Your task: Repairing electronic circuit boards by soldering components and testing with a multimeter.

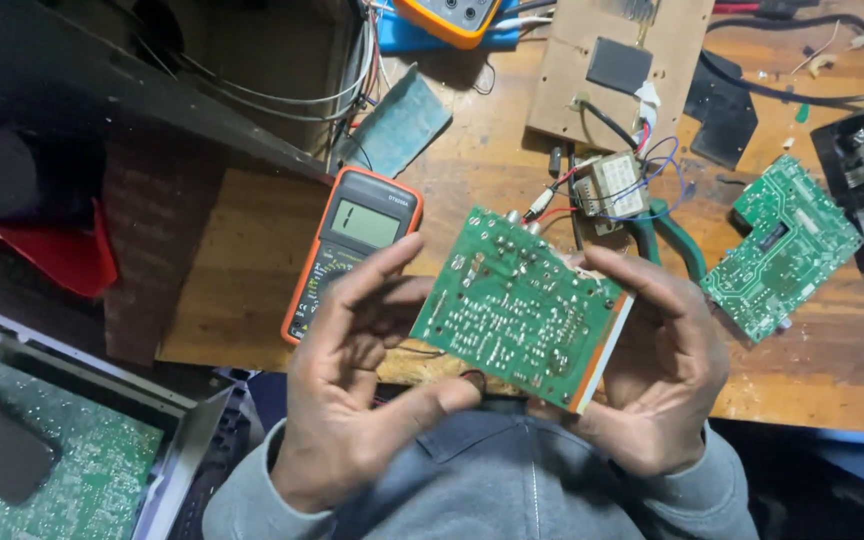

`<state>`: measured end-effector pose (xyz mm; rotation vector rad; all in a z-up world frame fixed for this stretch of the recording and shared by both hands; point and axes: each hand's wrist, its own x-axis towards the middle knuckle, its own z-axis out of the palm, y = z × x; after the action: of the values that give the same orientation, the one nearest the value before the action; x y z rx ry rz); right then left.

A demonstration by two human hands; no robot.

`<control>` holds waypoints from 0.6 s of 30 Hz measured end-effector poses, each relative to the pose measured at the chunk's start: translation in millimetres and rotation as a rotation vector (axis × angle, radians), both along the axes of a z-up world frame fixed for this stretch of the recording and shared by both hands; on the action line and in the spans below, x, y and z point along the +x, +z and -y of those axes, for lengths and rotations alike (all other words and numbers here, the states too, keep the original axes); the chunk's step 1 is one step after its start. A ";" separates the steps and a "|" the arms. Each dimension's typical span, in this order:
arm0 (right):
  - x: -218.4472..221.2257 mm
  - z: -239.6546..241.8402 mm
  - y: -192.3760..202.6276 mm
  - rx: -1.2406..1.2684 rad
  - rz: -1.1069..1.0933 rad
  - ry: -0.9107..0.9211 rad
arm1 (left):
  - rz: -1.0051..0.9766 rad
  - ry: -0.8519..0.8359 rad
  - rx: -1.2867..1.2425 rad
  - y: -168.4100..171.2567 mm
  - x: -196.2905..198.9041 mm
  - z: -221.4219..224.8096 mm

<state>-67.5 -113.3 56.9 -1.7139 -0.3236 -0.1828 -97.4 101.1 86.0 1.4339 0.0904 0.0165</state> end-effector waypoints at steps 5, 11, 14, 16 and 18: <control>-11.7 0.1 5.2 -0.013 -0.032 -0.014 | 0.110 -0.014 -0.015 5.3 -0.2 7.0; -15.9 -1.0 8.7 -0.010 0.043 -0.033 | 0.127 0.018 0.006 10.3 -1.4 7.5; -17.6 -1.8 7.5 -0.007 0.060 -0.057 | 0.141 0.008 -0.008 10.1 -2.1 5.9; -18.1 -1.8 7.7 0.001 0.061 -0.064 | 0.139 0.003 -0.019 10.2 -2.7 5.6; -18.3 -1.5 8.3 0.029 0.014 -0.037 | 0.115 0.012 -0.022 10.2 -3.9 5.8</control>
<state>-85.8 -111.8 65.3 -1.6909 -0.2988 -0.2259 -101.3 95.2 96.2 1.4077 0.0043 0.1079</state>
